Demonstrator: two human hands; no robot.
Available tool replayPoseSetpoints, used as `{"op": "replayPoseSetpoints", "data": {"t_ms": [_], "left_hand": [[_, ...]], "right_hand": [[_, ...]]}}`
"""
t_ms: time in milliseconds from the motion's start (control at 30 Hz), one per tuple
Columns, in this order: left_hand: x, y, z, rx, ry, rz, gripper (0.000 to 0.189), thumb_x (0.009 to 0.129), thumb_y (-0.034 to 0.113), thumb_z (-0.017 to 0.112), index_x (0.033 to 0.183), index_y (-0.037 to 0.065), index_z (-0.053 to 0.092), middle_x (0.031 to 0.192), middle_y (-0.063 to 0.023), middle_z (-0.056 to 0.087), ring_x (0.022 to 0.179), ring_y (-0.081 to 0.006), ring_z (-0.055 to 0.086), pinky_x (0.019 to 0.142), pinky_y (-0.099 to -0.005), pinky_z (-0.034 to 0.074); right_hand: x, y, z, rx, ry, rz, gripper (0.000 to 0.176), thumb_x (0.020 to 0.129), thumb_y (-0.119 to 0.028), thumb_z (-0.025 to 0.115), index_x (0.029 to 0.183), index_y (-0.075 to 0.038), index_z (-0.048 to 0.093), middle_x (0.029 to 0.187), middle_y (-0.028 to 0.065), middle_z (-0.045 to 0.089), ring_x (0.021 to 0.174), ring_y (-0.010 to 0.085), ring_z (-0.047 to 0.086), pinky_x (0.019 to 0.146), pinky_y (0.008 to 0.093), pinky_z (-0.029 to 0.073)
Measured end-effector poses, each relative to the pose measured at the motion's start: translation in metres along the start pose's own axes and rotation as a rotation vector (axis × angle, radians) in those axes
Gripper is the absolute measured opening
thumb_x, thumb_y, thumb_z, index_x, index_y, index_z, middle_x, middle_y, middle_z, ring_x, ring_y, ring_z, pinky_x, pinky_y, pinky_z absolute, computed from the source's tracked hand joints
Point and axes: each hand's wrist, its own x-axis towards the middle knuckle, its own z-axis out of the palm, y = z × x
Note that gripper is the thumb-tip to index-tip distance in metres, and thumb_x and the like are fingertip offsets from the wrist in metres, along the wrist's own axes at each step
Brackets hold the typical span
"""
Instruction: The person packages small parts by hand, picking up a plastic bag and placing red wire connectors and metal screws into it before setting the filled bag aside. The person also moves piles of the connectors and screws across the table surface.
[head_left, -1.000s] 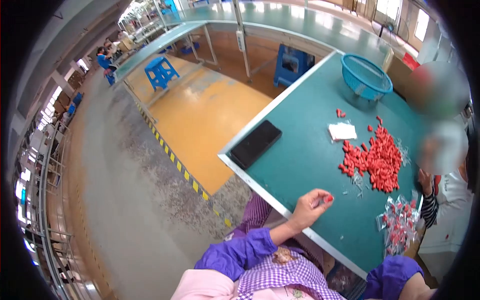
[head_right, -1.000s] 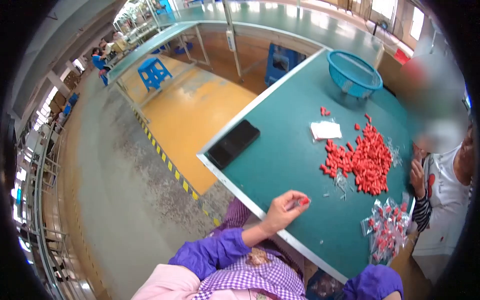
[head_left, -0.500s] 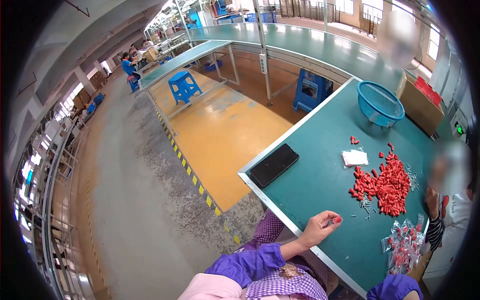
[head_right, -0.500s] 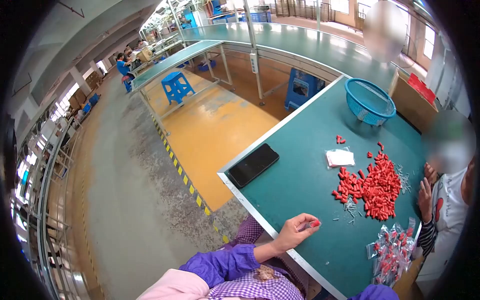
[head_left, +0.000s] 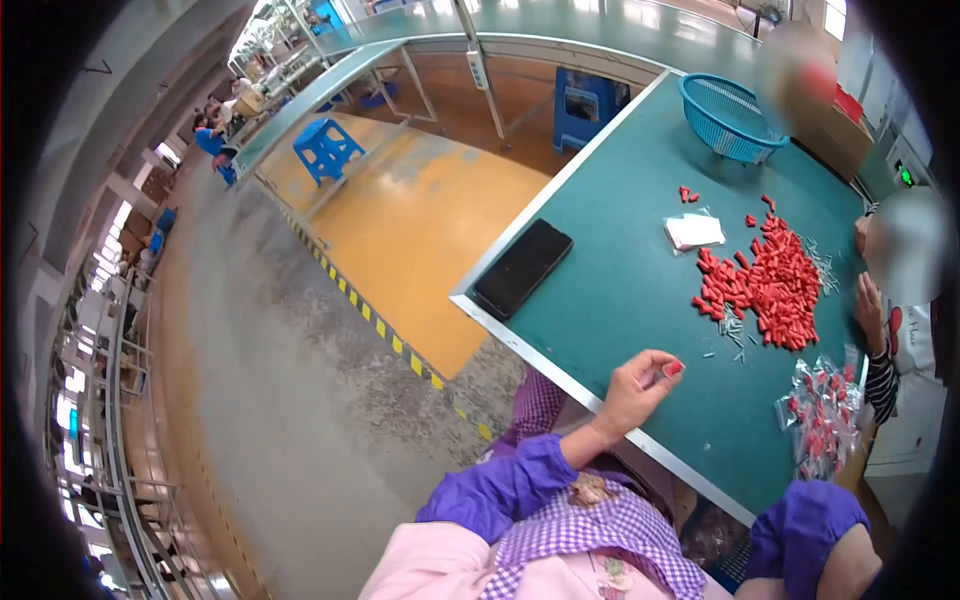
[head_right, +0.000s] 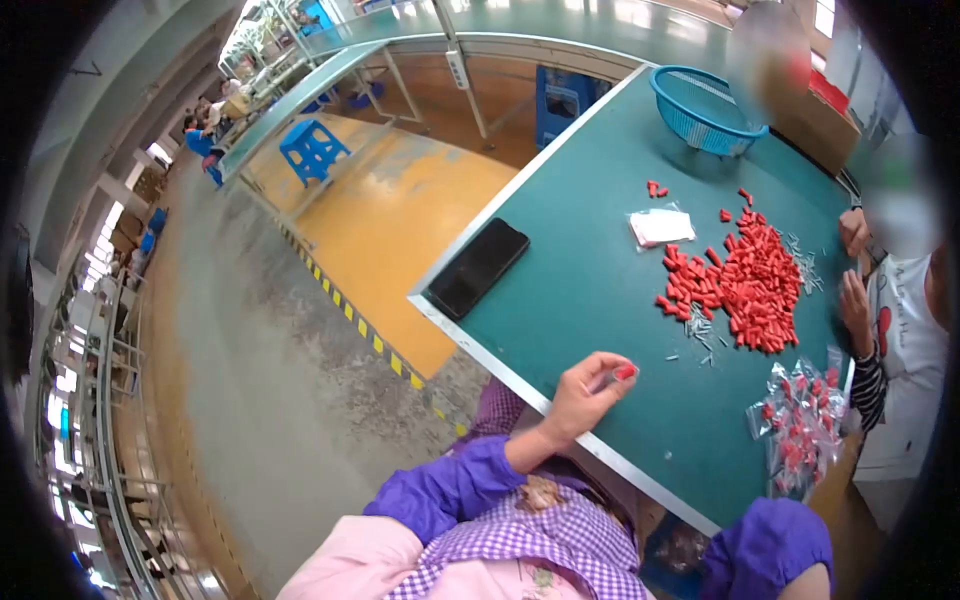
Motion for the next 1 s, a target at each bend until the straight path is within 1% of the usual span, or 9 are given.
{"op": "replayPoseSetpoints", "data": {"t_ms": [100, 200, 267, 400, 433, 467, 500, 667, 1000], "left_hand": [[0.001, -0.003, -0.005, -0.157, 0.012, 0.016, 0.020, 0.084, 0.004, 0.065, 0.102, -0.001, 0.057, 0.098, -0.0036, 0.059, 0.094, -0.0090, 0.055, 0.084, -0.0229, 0.045], [-0.001, 0.001, -0.003, 0.010, 0.064, 0.052, 0.018, 0.083, 0.002, 0.065, 0.100, 0.001, 0.058, 0.095, -0.0024, 0.060, 0.089, -0.0087, 0.057, 0.080, -0.0226, 0.047], [-0.002, 0.008, -0.001, 0.062, 0.073, 0.041, 0.016, 0.083, 0.004, 0.065, 0.098, 0.003, 0.059, 0.094, -0.0014, 0.061, 0.088, -0.0083, 0.057, 0.078, -0.0217, 0.047], [-0.002, 0.003, -0.002, 0.081, 0.137, 0.049, 0.015, 0.082, 0.006, 0.067, 0.096, 0.007, 0.061, 0.081, 0.0048, 0.058, 0.061, -0.0003, 0.046, 0.050, -0.0154, 0.035], [-0.003, 0.005, -0.001, 0.060, 0.140, 0.041, 0.015, 0.082, 0.006, 0.067, 0.095, 0.006, 0.060, 0.080, 0.0043, 0.058, 0.060, -0.0008, 0.046, 0.050, -0.0155, 0.036], [-0.002, 0.002, -0.003, 0.025, 0.132, 0.034, 0.016, 0.082, 0.007, 0.067, 0.096, 0.006, 0.060, 0.080, 0.0034, 0.059, 0.060, -0.0014, 0.047, 0.050, -0.0157, 0.036], [-0.002, 0.002, -0.003, 0.018, 0.131, 0.029, 0.017, 0.082, 0.007, 0.068, 0.097, 0.005, 0.060, 0.080, 0.0030, 0.059, 0.060, -0.0017, 0.048, 0.050, -0.0157, 0.037], [-0.005, 0.013, -0.006, -0.006, 0.147, -0.031, 0.018, 0.082, 0.006, 0.068, 0.098, 0.004, 0.060, 0.081, 0.0021, 0.059, 0.059, -0.0022, 0.048, 0.050, -0.0159, 0.038], [-0.001, 0.012, 0.000, -0.025, 0.162, -0.034, 0.020, 0.081, 0.007, 0.069, 0.098, 0.004, 0.060, 0.081, 0.0013, 0.060, 0.058, -0.0023, 0.049, 0.049, -0.0157, 0.038]], "right_hand": [[-0.001, -0.011, -0.002, -0.024, -0.012, 0.101, 0.020, 0.091, -0.023, 0.050, 0.102, -0.011, 0.061, 0.107, 0.0026, 0.062, 0.091, 0.0159, 0.060, 0.080, 0.0324, 0.041], [0.009, -0.054, -0.005, -0.146, -0.030, 0.250, 0.020, 0.091, -0.023, 0.050, 0.101, -0.011, 0.062, 0.107, 0.0028, 0.062, 0.091, 0.0160, 0.060, 0.080, 0.0324, 0.040], [0.002, -0.025, -0.015, -0.142, -0.061, 0.381, 0.024, 0.093, -0.032, 0.047, 0.097, -0.013, 0.060, 0.095, -0.0006, 0.062, 0.084, 0.0137, 0.058, 0.080, 0.0340, 0.038], [-0.067, 0.063, 0.013, -0.376, 0.288, 0.512, 0.018, 0.078, -0.006, 0.057, 0.095, -0.003, 0.063, 0.092, 0.0057, 0.064, 0.078, 0.0143, 0.060, 0.080, 0.0282, 0.045], [-0.085, 0.084, 0.016, -0.413, 0.366, 0.525, 0.021, 0.074, 0.000, 0.060, 0.095, -0.001, 0.064, 0.091, 0.0073, 0.064, 0.077, 0.0144, 0.061, 0.080, 0.0267, 0.047], [-0.101, 0.104, 0.015, -0.344, 0.286, 0.638, 0.015, 0.086, -0.008, 0.060, 0.100, -0.001, 0.062, 0.087, 0.0051, 0.063, 0.071, 0.0093, 0.058, 0.065, 0.0224, 0.047], [-0.124, 0.117, 0.010, -0.479, 0.148, 0.858, 0.010, 0.086, -0.005, 0.060, 0.095, -0.001, 0.063, 0.084, 0.0036, 0.063, 0.070, 0.0081, 0.057, 0.063, 0.0207, 0.046], [-0.236, 0.160, -0.007, -0.732, -0.081, 1.186, 0.014, 0.078, -0.005, 0.063, 0.091, 0.000, 0.065, 0.078, 0.0142, 0.063, 0.064, 0.0185, 0.059, 0.060, 0.0282, 0.046], [-0.237, 0.213, 0.027, -0.772, -0.316, 0.799, 0.021, 0.078, -0.006, 0.062, 0.099, -0.004, 0.062, 0.096, 0.0114, 0.061, 0.087, 0.0297, 0.060, 0.074, 0.0371, 0.049]]}}
